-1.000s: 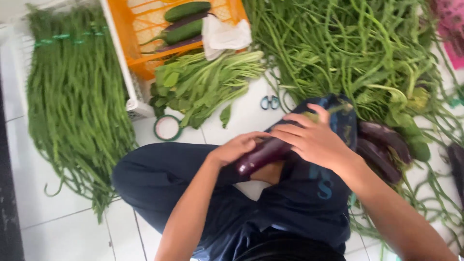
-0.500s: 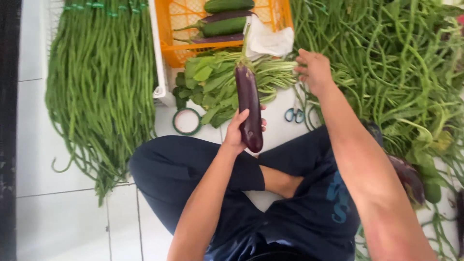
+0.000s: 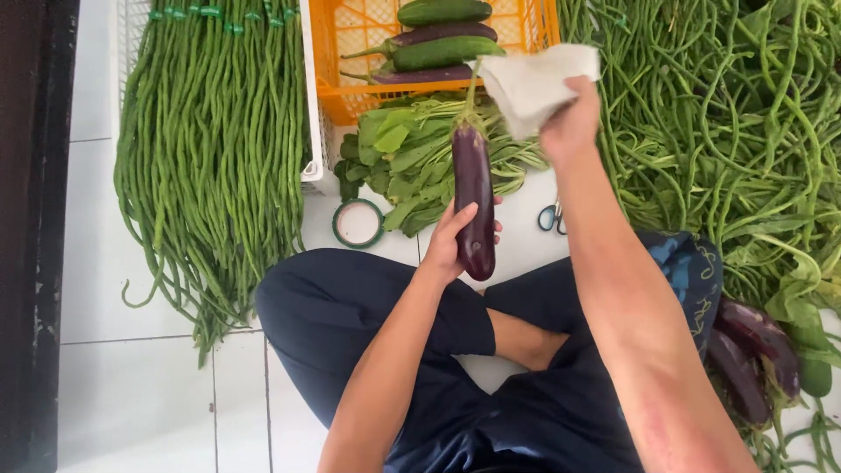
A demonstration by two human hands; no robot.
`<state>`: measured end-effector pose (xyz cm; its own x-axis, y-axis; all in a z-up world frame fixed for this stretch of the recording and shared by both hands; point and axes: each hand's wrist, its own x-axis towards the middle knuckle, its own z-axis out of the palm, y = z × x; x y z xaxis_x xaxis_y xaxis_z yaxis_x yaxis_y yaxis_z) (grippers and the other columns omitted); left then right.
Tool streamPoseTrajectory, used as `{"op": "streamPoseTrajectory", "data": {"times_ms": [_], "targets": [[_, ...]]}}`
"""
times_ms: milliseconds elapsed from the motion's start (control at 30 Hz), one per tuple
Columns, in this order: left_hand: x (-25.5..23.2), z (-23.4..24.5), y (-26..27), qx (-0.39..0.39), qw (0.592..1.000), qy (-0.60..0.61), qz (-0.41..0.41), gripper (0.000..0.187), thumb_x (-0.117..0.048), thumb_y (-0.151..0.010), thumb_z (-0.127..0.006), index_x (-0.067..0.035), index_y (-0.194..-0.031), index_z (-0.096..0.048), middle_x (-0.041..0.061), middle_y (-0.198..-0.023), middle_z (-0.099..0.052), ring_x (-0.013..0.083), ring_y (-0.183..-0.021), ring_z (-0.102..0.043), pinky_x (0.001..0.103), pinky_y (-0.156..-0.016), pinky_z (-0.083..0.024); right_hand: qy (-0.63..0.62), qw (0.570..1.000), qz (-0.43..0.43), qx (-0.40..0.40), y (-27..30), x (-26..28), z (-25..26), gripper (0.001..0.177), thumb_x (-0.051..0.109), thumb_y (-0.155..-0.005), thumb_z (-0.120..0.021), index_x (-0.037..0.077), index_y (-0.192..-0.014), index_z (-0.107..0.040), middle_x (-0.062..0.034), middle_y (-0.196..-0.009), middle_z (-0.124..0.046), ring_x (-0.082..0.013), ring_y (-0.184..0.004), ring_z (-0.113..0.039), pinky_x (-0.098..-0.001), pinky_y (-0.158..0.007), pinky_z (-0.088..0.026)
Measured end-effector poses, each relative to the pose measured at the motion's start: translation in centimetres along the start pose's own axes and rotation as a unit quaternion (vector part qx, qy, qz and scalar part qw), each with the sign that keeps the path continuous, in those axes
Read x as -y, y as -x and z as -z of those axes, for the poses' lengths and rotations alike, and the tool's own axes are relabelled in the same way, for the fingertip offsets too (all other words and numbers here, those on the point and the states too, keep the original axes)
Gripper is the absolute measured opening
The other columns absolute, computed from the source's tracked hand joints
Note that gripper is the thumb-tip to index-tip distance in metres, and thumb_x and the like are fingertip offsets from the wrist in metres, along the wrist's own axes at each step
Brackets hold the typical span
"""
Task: Cleaning eggplants and cucumbers by wiping them with a cloth
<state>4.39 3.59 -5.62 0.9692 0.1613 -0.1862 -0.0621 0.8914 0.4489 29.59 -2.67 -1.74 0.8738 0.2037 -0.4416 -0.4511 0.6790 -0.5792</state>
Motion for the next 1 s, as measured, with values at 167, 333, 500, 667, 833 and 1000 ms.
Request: {"op": "streamPoseTrajectory", "data": {"times_ms": [167,333,500,667,833,1000], "targets": [[0.4,0.6,-0.3,-0.031,0.999,-0.038,0.0,0.044,-0.024,-0.094,-0.067,-0.006,-0.131,-0.051,0.02,-0.124,-0.064,0.0269,-0.081,-0.068,0.037,-0.066,-0.058,-0.054,0.997,0.016,0.052,7.7,4.6,-1.5,0.086,0.013,-0.061,-0.062,0.008,-0.144,-0.041,-0.0265,-0.136,-0.056,-0.0467,-0.122,-0.057,-0.0614,-0.091,-0.06],[1.8,1.5,-0.1,-0.006,0.998,-0.062,-0.012,0.036,-0.021,-0.098,-0.068,-0.008,-0.129,-0.055,0.024,-0.124,-0.064,0.0335,-0.085,-0.072,0.047,-0.067,-0.064,-0.189,0.979,0.037,0.061,9.1,6.8,4.0,0.083,0.007,-0.073,-0.069,0.0,-0.151,-0.042,-0.0262,-0.145,-0.054,-0.0456,-0.133,-0.056,-0.0674,-0.117,-0.043],[1.6,0.1,1.3,0.011,0.995,-0.096,0.016,0.043,-0.018,-0.097,-0.068,-0.008,-0.136,-0.051,0.026,-0.129,-0.061,0.0359,-0.091,-0.07,0.055,-0.065,-0.064,-0.065,0.992,0.057,0.094,11.2,8.0,7.2,0.062,0.011,-0.087,-0.073,0.002,-0.144,-0.05,-0.0188,-0.142,-0.062,-0.0369,-0.129,-0.065,-0.0594,-0.117,-0.052],[1.6,-1.4,2.0,0.005,0.996,-0.08,0.035,0.046,-0.023,-0.103,-0.06,-0.009,-0.145,-0.047,0.03,-0.129,-0.061,0.0411,-0.092,-0.071,0.059,-0.063,-0.064,0.181,0.968,0.17,0.029,14.5,4.7,6.9,0.053,0.015,-0.085,-0.082,0.006,-0.133,-0.06,-0.0117,-0.125,-0.068,-0.0243,-0.113,-0.069,-0.0431,-0.103,-0.057],[2.3,-1.2,2.2,-0.017,0.993,-0.098,0.068,0.047,-0.038,-0.105,-0.057,-0.011,-0.143,-0.052,0.034,-0.084,-0.068,0.0463,-0.06,-0.069,0.052,-0.05,-0.061,0.441,0.857,0.256,0.077,19.7,0.4,4.4,0.064,0.024,-0.087,-0.081,0.004,-0.14,-0.05,-0.0124,-0.13,-0.061,-0.0321,-0.117,-0.057,-0.0471,-0.103,-0.046],[-1.0,-7.8,5.8,-0.108,0.964,-0.241,0.016,0.065,-0.041,-0.103,-0.057,-0.004,-0.154,-0.042,0.023,-0.154,-0.043,0.0322,-0.126,-0.053,0.055,-0.104,-0.049,0.608,0.689,0.296,0.26,21.3,-2.0,3.4,0.065,0.024,-0.104,-0.057,0.024,-0.163,-0.029,-0.0175,-0.164,-0.034,-0.0511,-0.132,-0.045,-0.0592,-0.12,-0.032]]}}
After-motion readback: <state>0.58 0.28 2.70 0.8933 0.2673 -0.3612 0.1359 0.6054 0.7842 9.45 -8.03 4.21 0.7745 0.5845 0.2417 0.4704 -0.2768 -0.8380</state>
